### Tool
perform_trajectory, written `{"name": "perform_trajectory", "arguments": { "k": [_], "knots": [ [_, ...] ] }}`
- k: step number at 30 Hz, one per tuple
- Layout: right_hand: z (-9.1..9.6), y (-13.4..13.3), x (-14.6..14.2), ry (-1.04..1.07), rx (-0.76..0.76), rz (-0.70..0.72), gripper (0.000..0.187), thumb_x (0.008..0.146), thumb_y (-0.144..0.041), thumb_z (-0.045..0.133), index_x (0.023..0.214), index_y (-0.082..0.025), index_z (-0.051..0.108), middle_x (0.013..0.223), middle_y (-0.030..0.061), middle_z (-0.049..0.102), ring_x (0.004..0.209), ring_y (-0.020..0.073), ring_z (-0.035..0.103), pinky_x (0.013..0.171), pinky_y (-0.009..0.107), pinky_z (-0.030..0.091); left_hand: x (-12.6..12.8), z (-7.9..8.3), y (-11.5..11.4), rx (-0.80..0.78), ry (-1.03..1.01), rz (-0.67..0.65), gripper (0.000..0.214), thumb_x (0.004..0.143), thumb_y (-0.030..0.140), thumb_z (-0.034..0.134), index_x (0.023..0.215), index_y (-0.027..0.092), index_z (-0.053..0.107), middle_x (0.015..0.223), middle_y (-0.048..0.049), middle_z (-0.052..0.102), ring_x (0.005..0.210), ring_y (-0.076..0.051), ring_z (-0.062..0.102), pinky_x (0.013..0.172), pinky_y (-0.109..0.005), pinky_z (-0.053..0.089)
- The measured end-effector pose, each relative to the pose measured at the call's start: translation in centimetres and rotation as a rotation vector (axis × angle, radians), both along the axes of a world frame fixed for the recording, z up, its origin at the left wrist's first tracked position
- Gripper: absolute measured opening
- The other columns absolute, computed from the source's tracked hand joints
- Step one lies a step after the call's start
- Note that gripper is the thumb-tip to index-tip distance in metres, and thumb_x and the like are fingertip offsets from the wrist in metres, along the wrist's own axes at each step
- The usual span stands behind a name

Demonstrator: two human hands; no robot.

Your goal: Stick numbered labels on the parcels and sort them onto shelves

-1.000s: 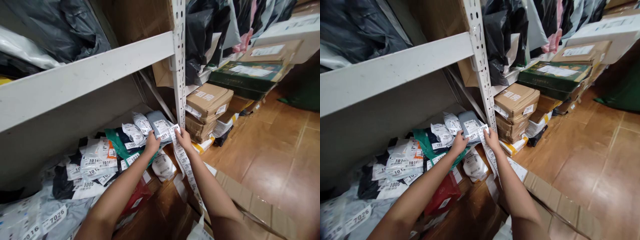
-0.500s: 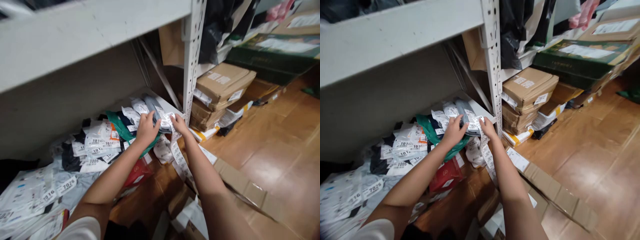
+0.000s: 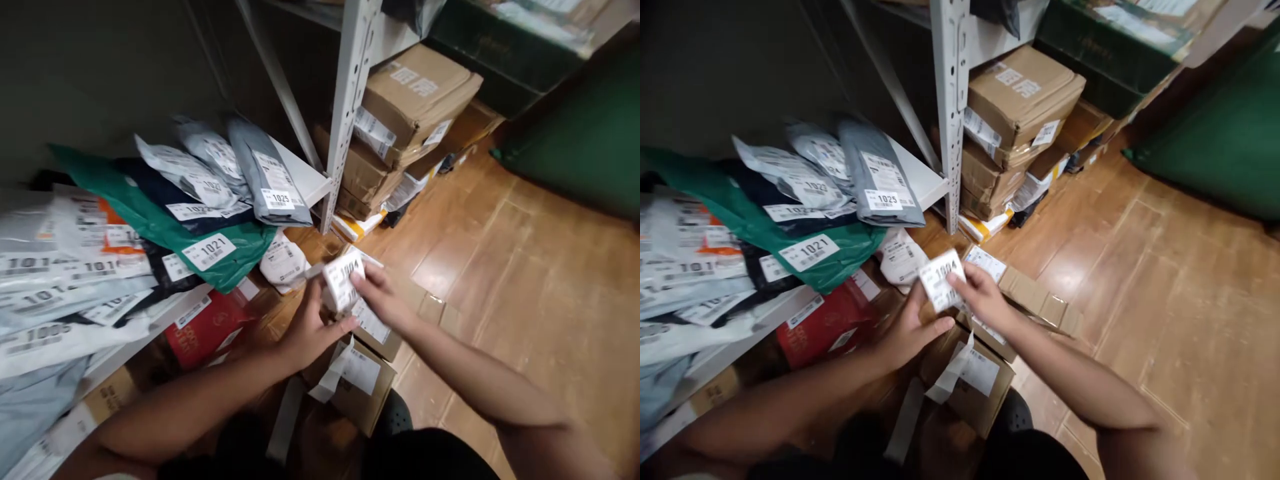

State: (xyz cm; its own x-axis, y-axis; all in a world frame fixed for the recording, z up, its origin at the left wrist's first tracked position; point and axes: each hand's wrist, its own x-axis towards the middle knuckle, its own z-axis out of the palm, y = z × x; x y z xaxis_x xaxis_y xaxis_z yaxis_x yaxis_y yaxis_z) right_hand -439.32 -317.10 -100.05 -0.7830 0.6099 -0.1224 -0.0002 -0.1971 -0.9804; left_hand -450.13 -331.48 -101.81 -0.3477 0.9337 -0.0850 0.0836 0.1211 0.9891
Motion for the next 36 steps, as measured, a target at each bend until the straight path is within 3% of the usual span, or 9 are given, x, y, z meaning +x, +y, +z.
{"name": "perform_trajectory", "arguments": {
  "k": [4, 7, 9, 12, 16, 19, 24, 29, 36],
  "knots": [
    [-4.9, -6.2, 6.1, -0.123, 0.08, -0.056, 0.021, 0.089, -0.039, 0.063, 0.081, -0.02, 0.069, 0.082, 0.0021, 0.059, 0.078, 0.0137, 0.056, 0.074, 0.028, 0.047, 1.6, -4.8, -1.1, -0.164, -0.086, -0.23, 0.038, 0.09, 0.042, 0.06, 0.12, 0.02, 0.063, 0.111, -0.0089, 0.071, 0.099, -0.023, 0.066, 0.09, -0.035, 0.051],
    [-8.4, -7.9, 10.9, -0.217, 0.003, -0.041, 0.027, 0.085, -0.035, 0.07, 0.11, -0.027, 0.067, 0.089, 0.0012, 0.059, 0.081, 0.0135, 0.057, 0.074, 0.027, 0.048, 2.2, -7.5, -1.7, -0.197, 0.127, -0.438, 0.028, 0.09, 0.037, 0.058, 0.106, 0.019, 0.072, 0.106, -0.0098, 0.072, 0.104, -0.026, 0.063, 0.095, -0.038, 0.047],
    [-9.6, -8.3, 13.8, -0.248, -0.037, -0.108, 0.047, 0.082, -0.032, 0.073, 0.127, -0.031, 0.057, 0.096, 0.0013, 0.06, 0.082, 0.0129, 0.058, 0.073, 0.026, 0.049, 3.0, -8.6, -1.4, -0.201, 0.19, -0.592, 0.022, 0.087, 0.035, 0.06, 0.092, 0.019, 0.074, 0.096, -0.009, 0.073, 0.107, -0.028, 0.06, 0.097, -0.039, 0.044],
    [-10.2, -8.6, 16.5, -0.288, -0.026, -0.116, 0.026, 0.086, -0.031, 0.068, 0.112, -0.026, 0.066, 0.095, 0.0035, 0.065, 0.084, 0.0138, 0.06, 0.075, 0.027, 0.049, 4.9, -9.5, -0.6, -0.227, 0.071, -0.655, 0.02, 0.082, 0.037, 0.066, 0.076, 0.018, 0.071, 0.083, -0.0059, 0.072, 0.099, -0.025, 0.061, 0.092, -0.034, 0.045],
    [-10.6, -6.8, 16.9, -0.299, -0.014, -0.157, 0.014, 0.084, -0.034, 0.07, 0.093, -0.024, 0.071, 0.084, 0.0037, 0.068, 0.077, 0.0155, 0.061, 0.07, 0.029, 0.049, 7.8, -10.5, 0.5, -0.305, -0.331, -0.381, 0.021, 0.084, 0.038, 0.063, 0.086, 0.017, 0.064, 0.081, -0.0014, 0.067, 0.076, -0.016, 0.06, 0.07, -0.025, 0.046],
    [-11.5, -3.6, 15.3, -0.215, -0.127, -0.194, 0.02, 0.074, -0.036, 0.079, 0.089, -0.026, 0.07, 0.074, 0.0005, 0.067, 0.064, 0.0144, 0.059, 0.06, 0.029, 0.049, 9.0, -10.9, 1.0, -0.368, -0.327, -0.111, 0.033, 0.085, 0.046, 0.06, 0.071, 0.018, 0.053, 0.061, 0.0039, 0.054, 0.057, -0.011, 0.047, 0.053, -0.021, 0.035],
    [-13.0, 0.5, 11.1, -0.142, -0.254, 0.053, 0.026, 0.07, -0.041, 0.081, 0.077, -0.021, 0.067, 0.07, 0.0002, 0.065, 0.061, 0.0129, 0.057, 0.059, 0.028, 0.046, 9.6, -9.4, 0.7, -0.476, -0.301, 0.304, 0.042, 0.076, 0.058, 0.068, 0.068, 0.018, 0.059, 0.058, 0.0024, 0.056, 0.055, -0.013, 0.049, 0.051, -0.022, 0.039],
    [-14.2, -0.2, 8.4, -0.081, -0.17, 0.269, 0.025, 0.08, -0.044, 0.073, 0.087, -0.019, 0.072, 0.076, 0.0023, 0.066, 0.066, 0.0122, 0.057, 0.062, 0.027, 0.045, 11.1, -8.6, -1.5, -0.54, -0.457, 0.733, 0.044, 0.068, 0.058, 0.076, 0.086, 0.019, 0.063, 0.07, 0.0006, 0.068, 0.061, -0.016, 0.06, 0.057, -0.025, 0.049],
    [-16.7, -0.3, 10.9, -0.145, -0.045, 0.229, 0.028, 0.078, -0.044, 0.073, 0.086, -0.018, 0.075, 0.078, 0.0037, 0.069, 0.068, 0.013, 0.059, 0.063, 0.026, 0.046, 15.1, -12.8, -1.4, -0.416, -0.569, 0.735, 0.051, 0.069, 0.055, 0.076, 0.101, 0.017, 0.065, 0.076, -0.0019, 0.071, 0.061, -0.016, 0.063, 0.057, -0.024, 0.05]
  ]
}}
